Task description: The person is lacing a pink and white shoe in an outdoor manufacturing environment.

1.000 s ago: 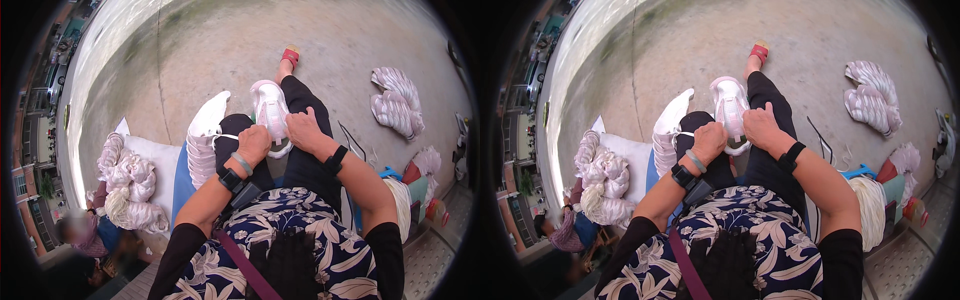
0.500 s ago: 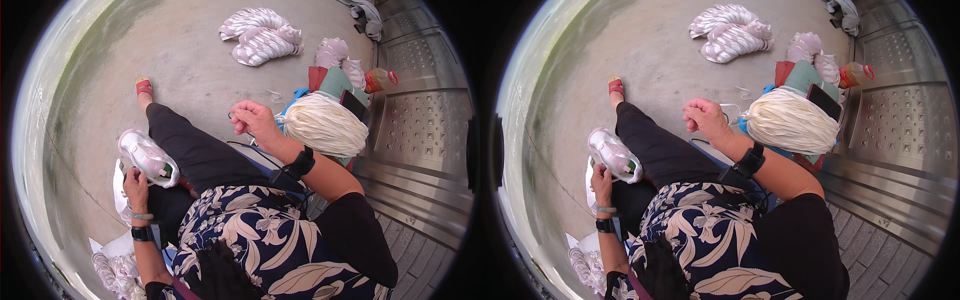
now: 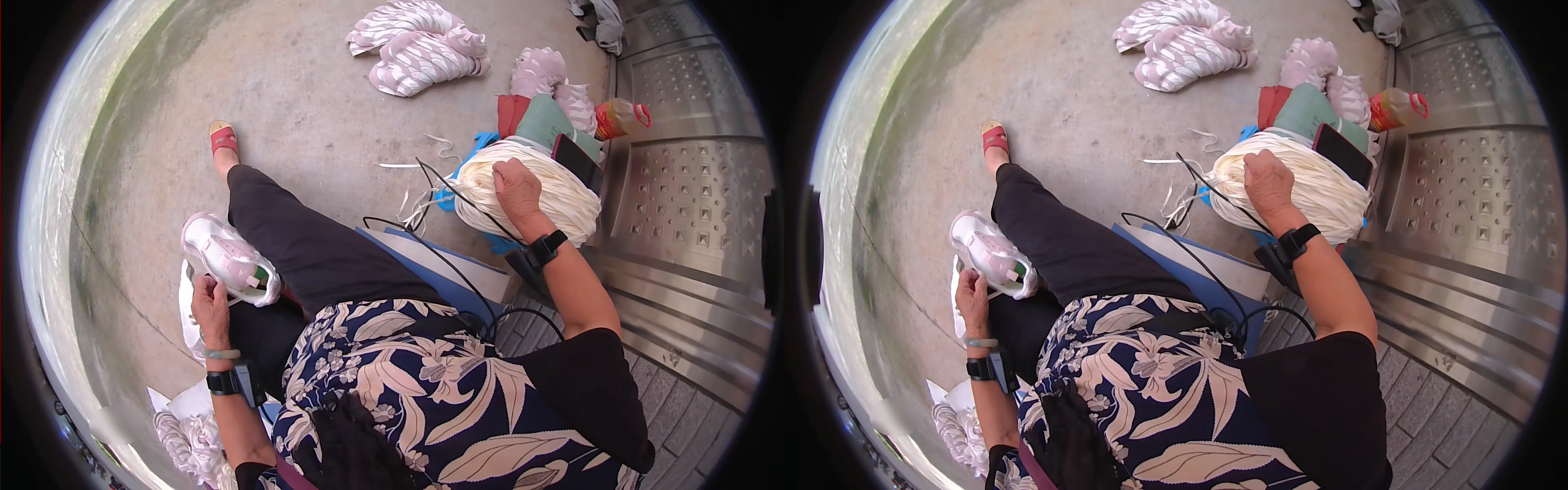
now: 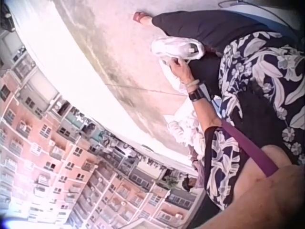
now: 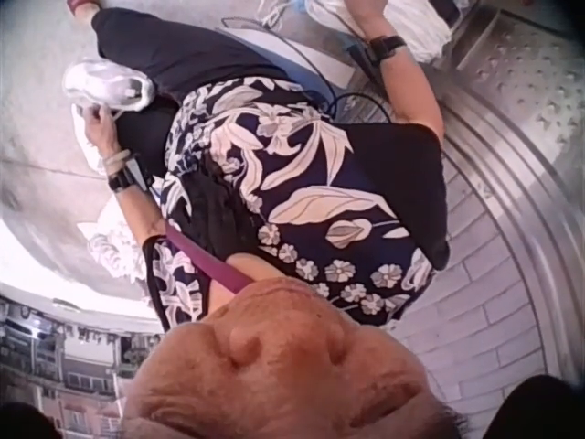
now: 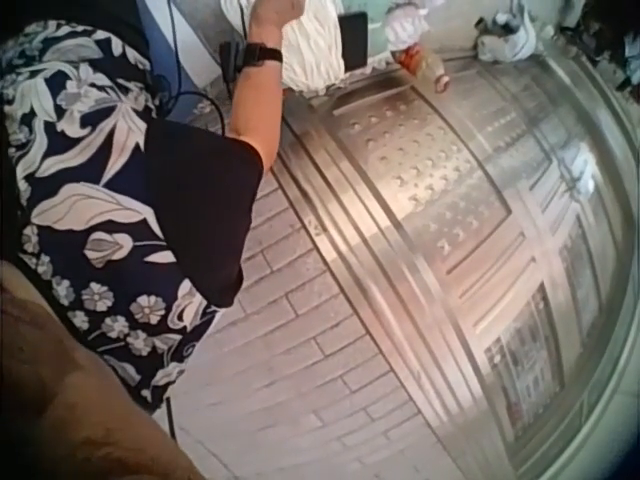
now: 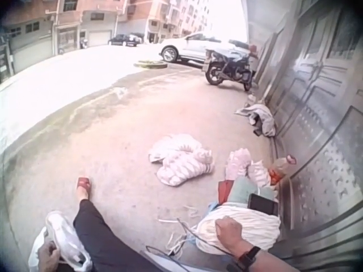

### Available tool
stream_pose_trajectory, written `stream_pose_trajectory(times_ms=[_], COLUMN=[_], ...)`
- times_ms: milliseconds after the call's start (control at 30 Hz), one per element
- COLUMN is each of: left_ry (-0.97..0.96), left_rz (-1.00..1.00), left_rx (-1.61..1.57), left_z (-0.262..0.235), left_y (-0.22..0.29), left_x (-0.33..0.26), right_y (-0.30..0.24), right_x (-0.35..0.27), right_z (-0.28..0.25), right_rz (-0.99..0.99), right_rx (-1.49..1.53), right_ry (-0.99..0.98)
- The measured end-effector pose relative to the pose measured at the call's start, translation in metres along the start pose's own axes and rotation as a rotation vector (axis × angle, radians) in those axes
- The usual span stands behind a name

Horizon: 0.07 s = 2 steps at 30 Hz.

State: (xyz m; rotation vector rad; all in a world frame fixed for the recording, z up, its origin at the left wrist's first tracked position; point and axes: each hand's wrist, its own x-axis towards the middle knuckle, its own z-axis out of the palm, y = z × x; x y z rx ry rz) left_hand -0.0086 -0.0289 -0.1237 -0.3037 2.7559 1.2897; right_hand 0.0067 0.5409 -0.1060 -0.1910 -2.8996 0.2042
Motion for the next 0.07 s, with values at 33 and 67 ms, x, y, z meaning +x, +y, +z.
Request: stream_pose_trajectory(times_ms=[33, 67], left_ry=[0.006, 0.013], left_rz=[0.022, 0.043], left_rx=[0.023, 0.045], left_z=[0.0004, 0.0011], left_y=[-0.0028, -0.0048], left_x=[0.0002, 0.0004], right_y=[-0.0012, -0.0013], right_x=[0.0066, 0.0142], right_z=[0.0044, 0.0102], right_rz=[-0.046, -0.089], right_rx=[-0.057, -0.104], right_ry=[-0.027, -0.088])
